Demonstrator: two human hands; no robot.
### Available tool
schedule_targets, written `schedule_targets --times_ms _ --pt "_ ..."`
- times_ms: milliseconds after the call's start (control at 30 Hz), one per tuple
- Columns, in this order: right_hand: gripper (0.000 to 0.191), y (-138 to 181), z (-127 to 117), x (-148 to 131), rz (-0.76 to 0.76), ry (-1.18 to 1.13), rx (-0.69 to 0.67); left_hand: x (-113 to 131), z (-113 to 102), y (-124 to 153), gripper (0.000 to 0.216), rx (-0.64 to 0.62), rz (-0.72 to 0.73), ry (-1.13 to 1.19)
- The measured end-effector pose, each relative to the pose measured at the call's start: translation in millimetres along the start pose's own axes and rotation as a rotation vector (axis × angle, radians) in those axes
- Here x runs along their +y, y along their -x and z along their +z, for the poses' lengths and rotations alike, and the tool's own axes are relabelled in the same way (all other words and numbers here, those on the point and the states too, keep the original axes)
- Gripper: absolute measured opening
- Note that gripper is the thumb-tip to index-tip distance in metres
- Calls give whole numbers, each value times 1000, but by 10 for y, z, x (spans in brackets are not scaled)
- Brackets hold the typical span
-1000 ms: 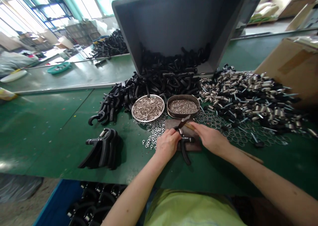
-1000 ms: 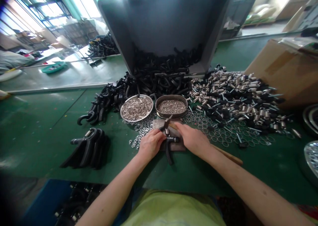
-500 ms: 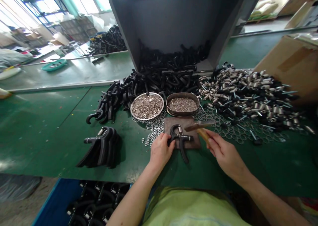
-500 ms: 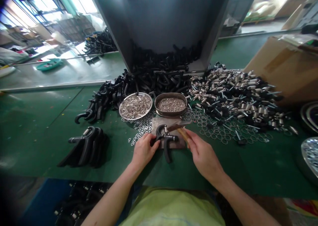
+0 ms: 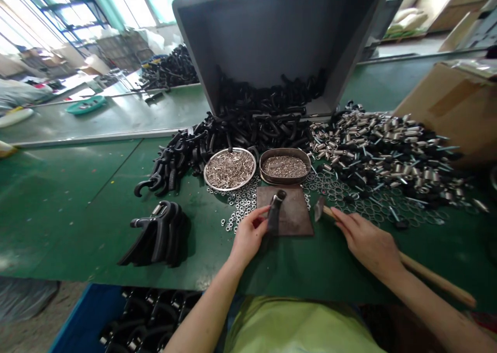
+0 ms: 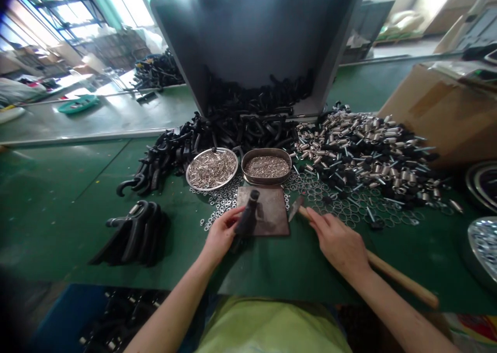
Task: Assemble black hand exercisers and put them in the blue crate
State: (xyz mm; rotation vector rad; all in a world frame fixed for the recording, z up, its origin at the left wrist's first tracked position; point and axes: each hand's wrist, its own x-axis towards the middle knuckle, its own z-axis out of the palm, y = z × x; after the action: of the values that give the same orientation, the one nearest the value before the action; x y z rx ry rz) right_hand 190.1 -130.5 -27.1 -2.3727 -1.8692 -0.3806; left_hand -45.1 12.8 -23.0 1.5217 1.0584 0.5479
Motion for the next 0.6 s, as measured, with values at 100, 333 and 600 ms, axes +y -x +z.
schedule_targets --times_ms 100,333,600 --pt "35 -184 -18 79 -50 -69 19 4 168 108 46 -77 -239 465" --pt "26 -1517 -20 -157 -130 -284 -90 191 302 419 61 -165 -288 614" --pt "5 -2229 329 -329 -121 -246 -346 411 -71 -47 37 -49 81 52"
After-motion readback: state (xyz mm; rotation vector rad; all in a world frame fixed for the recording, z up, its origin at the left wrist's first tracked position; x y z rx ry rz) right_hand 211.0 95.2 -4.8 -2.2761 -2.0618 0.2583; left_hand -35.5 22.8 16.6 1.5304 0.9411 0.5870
